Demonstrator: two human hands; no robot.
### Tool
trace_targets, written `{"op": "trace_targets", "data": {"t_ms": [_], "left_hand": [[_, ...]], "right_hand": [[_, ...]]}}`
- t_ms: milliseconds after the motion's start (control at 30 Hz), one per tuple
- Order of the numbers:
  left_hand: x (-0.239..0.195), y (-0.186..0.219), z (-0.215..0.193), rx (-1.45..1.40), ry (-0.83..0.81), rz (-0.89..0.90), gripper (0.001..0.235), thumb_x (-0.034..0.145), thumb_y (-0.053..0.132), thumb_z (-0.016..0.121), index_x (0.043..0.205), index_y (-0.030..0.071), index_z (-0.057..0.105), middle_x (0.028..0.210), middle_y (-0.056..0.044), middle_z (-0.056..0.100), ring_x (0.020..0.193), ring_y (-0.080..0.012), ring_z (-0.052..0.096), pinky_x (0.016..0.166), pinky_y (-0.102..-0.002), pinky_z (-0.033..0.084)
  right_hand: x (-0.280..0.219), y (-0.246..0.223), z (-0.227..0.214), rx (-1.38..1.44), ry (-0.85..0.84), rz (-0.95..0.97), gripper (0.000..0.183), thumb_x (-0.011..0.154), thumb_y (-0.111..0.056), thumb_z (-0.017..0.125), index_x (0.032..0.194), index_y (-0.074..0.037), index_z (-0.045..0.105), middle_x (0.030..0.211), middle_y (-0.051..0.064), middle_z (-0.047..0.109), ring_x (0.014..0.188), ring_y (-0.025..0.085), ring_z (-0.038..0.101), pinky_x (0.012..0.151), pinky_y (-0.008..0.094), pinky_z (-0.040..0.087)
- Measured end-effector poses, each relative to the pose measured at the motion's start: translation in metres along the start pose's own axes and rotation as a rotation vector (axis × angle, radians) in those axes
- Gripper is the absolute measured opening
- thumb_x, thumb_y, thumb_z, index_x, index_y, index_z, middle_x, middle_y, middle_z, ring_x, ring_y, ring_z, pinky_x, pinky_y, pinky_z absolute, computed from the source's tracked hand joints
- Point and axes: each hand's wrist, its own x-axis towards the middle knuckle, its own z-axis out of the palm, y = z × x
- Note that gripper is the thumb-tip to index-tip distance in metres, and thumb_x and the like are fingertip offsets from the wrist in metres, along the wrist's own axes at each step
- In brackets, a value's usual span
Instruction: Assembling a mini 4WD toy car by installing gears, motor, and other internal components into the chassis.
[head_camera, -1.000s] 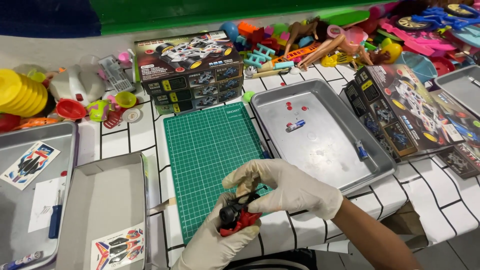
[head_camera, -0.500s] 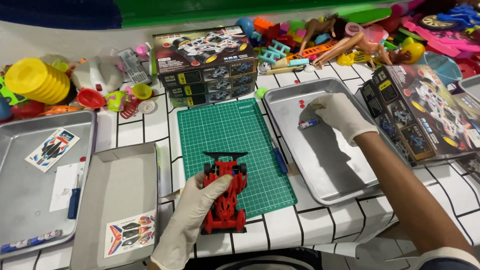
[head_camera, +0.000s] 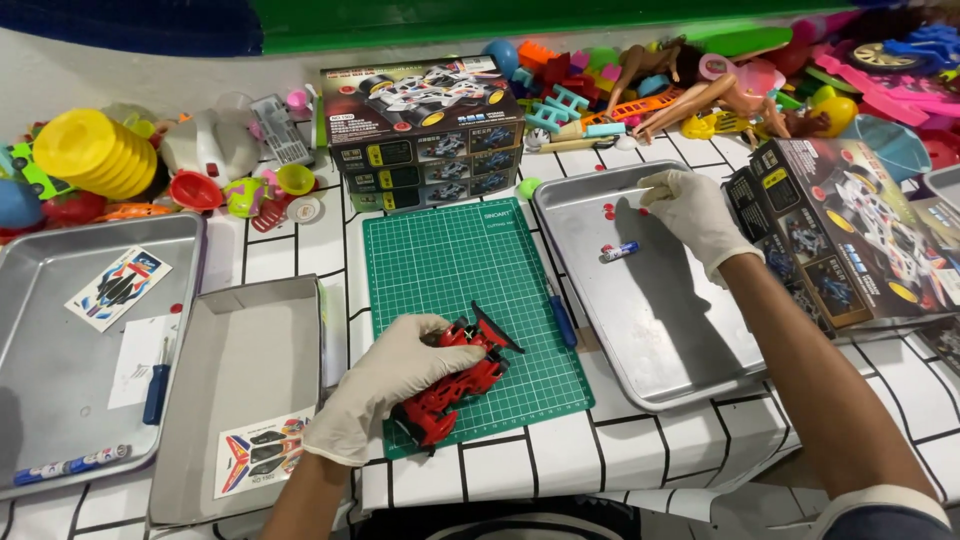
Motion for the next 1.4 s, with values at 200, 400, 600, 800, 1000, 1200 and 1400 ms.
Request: {"op": "trace_targets", "data": {"t_ms": [200, 400, 600, 800, 1000, 1200, 1400], "left_hand": [[0.036, -0.013, -0.005, 0.437, 0.034, -0.005, 0.057, 0.068, 0.052, 0.088, 0.11, 0.015, 0.08, 0.097, -0.003, 0.08, 0.102, -0.0216, 0.074, 0.095, -0.037, 0.055], [0.011, 0.007, 0.005, 0.704, 0.08, -0.038, 0.1, 0.077, 0.071, 0.075, 0.152, 0.011, 0.048, 0.125, -0.012, 0.074, 0.129, -0.0299, 0.065, 0.109, -0.048, 0.049], [-0.007, -0.023, 0.03, 0.983, 0.272, -0.047, 0.065, 0.091, 0.075, 0.064, 0.106, 0.014, 0.051, 0.083, -0.006, 0.07, 0.079, -0.0294, 0.07, 0.072, -0.046, 0.057], [0.02, -0.102, 0.044, 1.308, 0.423, 0.266, 0.112, 0.074, 0.085, 0.071, 0.155, 0.016, 0.038, 0.126, 0.0, 0.064, 0.115, -0.0279, 0.059, 0.093, -0.049, 0.046], [0.025, -0.111, 0.015, 1.188, 0.416, 0.612, 0.087, 0.08, 0.054, 0.073, 0.151, 0.013, 0.042, 0.132, -0.005, 0.059, 0.112, -0.0299, 0.056, 0.098, -0.051, 0.045], [0.021, -0.115, 0.004, 1.052, 0.38, 0.685, 0.082, 0.086, 0.05, 0.069, 0.154, 0.012, 0.041, 0.134, -0.009, 0.055, 0.12, -0.0312, 0.052, 0.104, -0.056, 0.04], [0.025, -0.123, 0.005, 1.016, 0.387, 0.695, 0.079, 0.088, 0.052, 0.063, 0.154, 0.014, 0.041, 0.132, -0.007, 0.055, 0.118, -0.0298, 0.052, 0.109, -0.059, 0.034]], "right_hand": [[0.003, 0.014, -0.003, -0.101, -0.028, -0.06, 0.037, 0.084, -0.01, 0.073, 0.12, -0.018, 0.077, 0.105, 0.005, 0.079, 0.108, 0.031, 0.071, 0.092, 0.041, 0.055], [0.002, -0.007, -0.004, -0.491, -0.036, -0.192, 0.024, 0.09, -0.023, 0.075, 0.113, -0.022, 0.081, 0.102, 0.009, 0.08, 0.101, 0.034, 0.074, 0.094, 0.044, 0.057], [-0.029, -0.047, -0.006, -0.368, 0.068, -0.272, 0.031, 0.104, -0.022, 0.059, 0.125, -0.009, 0.076, 0.107, 0.015, 0.078, 0.093, 0.036, 0.074, 0.083, 0.043, 0.059], [-0.152, -0.172, -0.001, 0.419, 0.025, -0.367, 0.034, 0.091, 0.007, 0.07, 0.124, 0.001, 0.071, 0.108, 0.01, 0.076, 0.097, 0.014, 0.072, 0.096, 0.024, 0.059], [-0.23, -0.193, 0.04, 0.487, -0.129, -0.219, 0.052, 0.088, 0.01, 0.066, 0.137, -0.005, 0.059, 0.113, 0.007, 0.073, 0.104, 0.018, 0.072, 0.1, 0.026, 0.061], [-0.237, -0.19, 0.063, 0.713, -0.268, 0.061, 0.049, 0.088, 0.011, 0.064, 0.132, -0.011, 0.063, 0.102, 0.003, 0.071, 0.094, 0.013, 0.067, 0.084, 0.026, 0.054], [-0.237, -0.191, 0.061, 0.674, -0.264, 0.18, 0.044, 0.087, 0.006, 0.066, 0.128, -0.009, 0.066, 0.105, 0.006, 0.073, 0.099, 0.016, 0.07, 0.094, 0.028, 0.059]]}}
